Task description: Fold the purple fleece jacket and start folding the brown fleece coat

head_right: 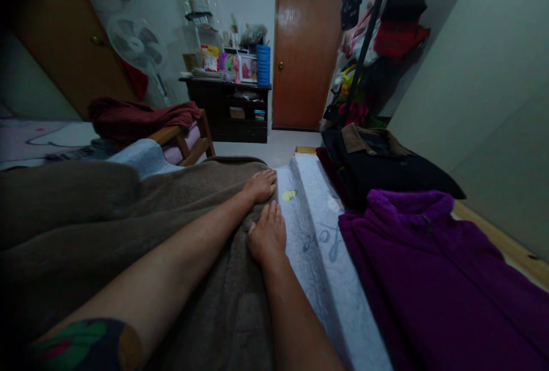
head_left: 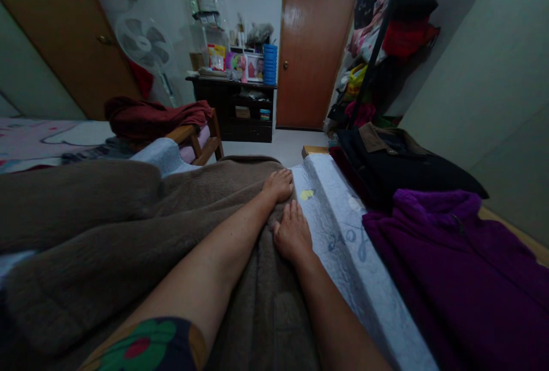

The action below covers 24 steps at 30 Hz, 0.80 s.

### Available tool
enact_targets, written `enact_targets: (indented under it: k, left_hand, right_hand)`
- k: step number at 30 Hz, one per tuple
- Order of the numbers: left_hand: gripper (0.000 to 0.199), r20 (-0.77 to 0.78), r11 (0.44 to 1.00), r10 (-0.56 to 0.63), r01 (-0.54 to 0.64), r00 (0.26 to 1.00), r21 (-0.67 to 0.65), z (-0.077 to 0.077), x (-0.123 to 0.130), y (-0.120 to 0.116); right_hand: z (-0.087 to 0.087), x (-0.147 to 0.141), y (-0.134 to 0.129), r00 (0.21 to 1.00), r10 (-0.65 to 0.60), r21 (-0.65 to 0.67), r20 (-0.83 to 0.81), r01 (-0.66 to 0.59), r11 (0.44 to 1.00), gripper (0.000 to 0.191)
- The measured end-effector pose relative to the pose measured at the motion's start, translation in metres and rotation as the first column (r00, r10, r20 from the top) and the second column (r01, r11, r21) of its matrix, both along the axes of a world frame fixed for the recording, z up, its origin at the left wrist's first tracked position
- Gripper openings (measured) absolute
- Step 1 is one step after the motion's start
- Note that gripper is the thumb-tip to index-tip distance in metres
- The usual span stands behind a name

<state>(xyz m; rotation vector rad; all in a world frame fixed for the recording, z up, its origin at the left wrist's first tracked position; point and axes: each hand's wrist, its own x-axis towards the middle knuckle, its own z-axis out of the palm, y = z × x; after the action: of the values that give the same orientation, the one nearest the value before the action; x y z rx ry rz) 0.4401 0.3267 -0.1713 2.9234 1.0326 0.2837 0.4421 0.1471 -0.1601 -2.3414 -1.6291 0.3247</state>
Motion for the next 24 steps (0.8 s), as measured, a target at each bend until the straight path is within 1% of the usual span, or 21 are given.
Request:
enact_targets:
  k: [2, 4, 8, 10, 12, 15, 18, 20, 22, 24]
  left_hand:
    - [0.047, 0.024, 1.0, 0.0, 0.0, 1.0, 0.027, 0.002, -0.003, -0.006]
    - [0.044, 0.043, 0.998, -0.006, 0.004, 0.999, 0.055, 0.007, -0.007, -0.012]
    - [0.035, 0.036, 0.994, -0.018, 0.014, 0.999, 0.107, 0.027, -0.011, -0.025]
    - [0.031, 0.005, 0.995, -0.015, 0.015, 1.0, 0.095, 0.038, -0.015, -0.032]
    - [0.028, -0.036, 0.998, -0.009, 0.011, 0.999, 0.062, 0.048, -0.025, -0.042]
    - [0.027, -0.102, 1.0, 0.0, 0.002, 0.995, 0.017, 0.057, -0.054, -0.066]
    - [0.029, -0.139, 1.0, 0.025, -0.027, 0.99, -0.014, 0.055, -0.092, -0.094]
    - [0.034, -0.075, 0.996, 0.082, -0.083, 0.994, -0.013, 0.049, -0.113, -0.111]
    - [0.04, -0.004, 0.992, 0.123, -0.123, 0.992, 0.006, 0.04, -0.123, -0.125]
    - [0.045, 0.048, 0.985, 0.162, -0.164, 0.986, 0.054, 0.03, -0.124, -0.136]
  right_hand:
    - [-0.001, 0.0, -0.001, 1.0, -0.004, -0.011, 0.002, 0.004, 1.0, 0.07]
    - [-0.001, 0.0, -0.001, 1.0, -0.004, -0.023, 0.003, 0.004, 1.0, 0.07]
    - [0.0, 0.001, -0.001, 1.0, 0.001, -0.034, 0.003, -0.001, 0.999, 0.071]
    - [0.0, 0.001, -0.001, 1.0, 0.001, -0.034, -0.001, -0.001, 0.999, 0.071]
    - [0.0, 0.001, -0.001, 1.0, 0.003, -0.032, -0.005, -0.003, 0.999, 0.071]
    - [0.0, 0.002, -0.001, 1.0, 0.007, -0.021, -0.008, -0.007, 1.0, 0.07]
    - [0.0, 0.006, 0.001, 1.0, 0.009, 0.01, -0.011, -0.009, 1.0, 0.066]
    - [-0.002, 0.01, 0.005, 1.0, 0.023, 0.036, -0.012, -0.023, 0.999, 0.063]
    - [-0.004, 0.015, 0.011, 0.999, 0.041, 0.066, -0.008, -0.04, 0.997, 0.061]
    - [-0.005, 0.02, 0.018, 0.998, 0.057, 0.098, 0.001, -0.057, 0.994, 0.059]
